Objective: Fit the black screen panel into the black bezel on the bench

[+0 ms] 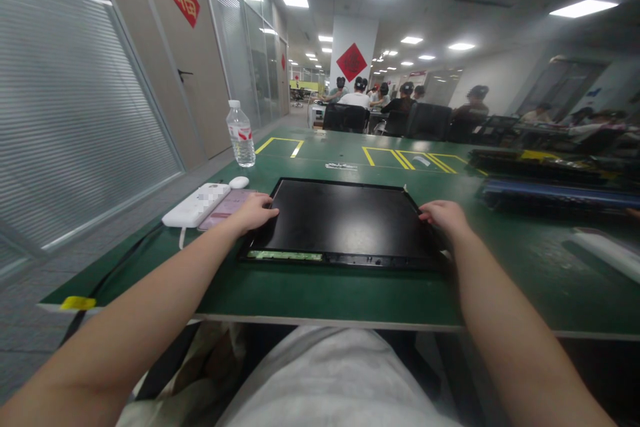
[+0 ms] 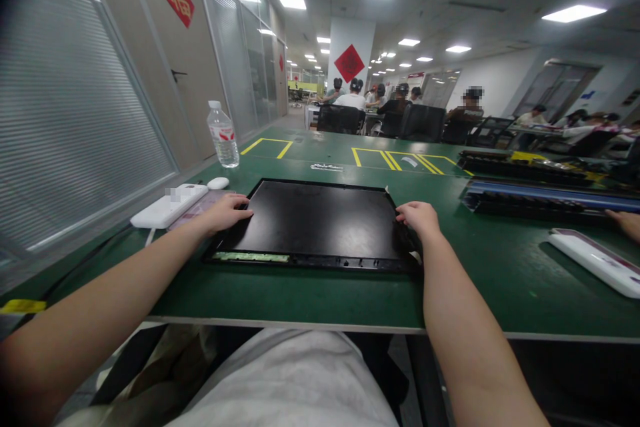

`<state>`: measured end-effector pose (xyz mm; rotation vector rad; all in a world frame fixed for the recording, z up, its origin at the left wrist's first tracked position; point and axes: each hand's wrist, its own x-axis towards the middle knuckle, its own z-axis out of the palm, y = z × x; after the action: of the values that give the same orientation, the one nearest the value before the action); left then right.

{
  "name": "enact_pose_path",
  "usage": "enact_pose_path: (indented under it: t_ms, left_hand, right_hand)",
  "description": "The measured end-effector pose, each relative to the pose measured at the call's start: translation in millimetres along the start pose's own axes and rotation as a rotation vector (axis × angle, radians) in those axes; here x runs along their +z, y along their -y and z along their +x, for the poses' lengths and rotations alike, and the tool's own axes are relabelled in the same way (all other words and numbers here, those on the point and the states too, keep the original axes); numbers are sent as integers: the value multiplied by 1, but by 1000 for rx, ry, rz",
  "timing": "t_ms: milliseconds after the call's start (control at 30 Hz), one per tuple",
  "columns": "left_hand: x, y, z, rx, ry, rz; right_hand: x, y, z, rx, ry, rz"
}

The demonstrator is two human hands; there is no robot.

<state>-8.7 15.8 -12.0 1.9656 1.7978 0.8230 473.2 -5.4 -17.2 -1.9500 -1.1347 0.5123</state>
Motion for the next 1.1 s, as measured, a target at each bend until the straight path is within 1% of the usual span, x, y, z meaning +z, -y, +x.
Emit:
enact_pose_path:
  t_ms: [167, 400, 867, 1100]
  left_hand:
    - [1, 3, 2, 5, 17, 64]
    - [2, 1, 0, 2, 63, 209]
    - [-2, 7, 3, 20, 122, 243]
    - [1, 8, 4, 63, 144, 342]
  right_hand:
    - [0, -3, 2, -18, 3, -1]
    - [1, -3, 3, 13, -9, 0]
    - [1, -6, 5, -17, -2, 5]
    - [1, -5, 4, -11, 4, 1]
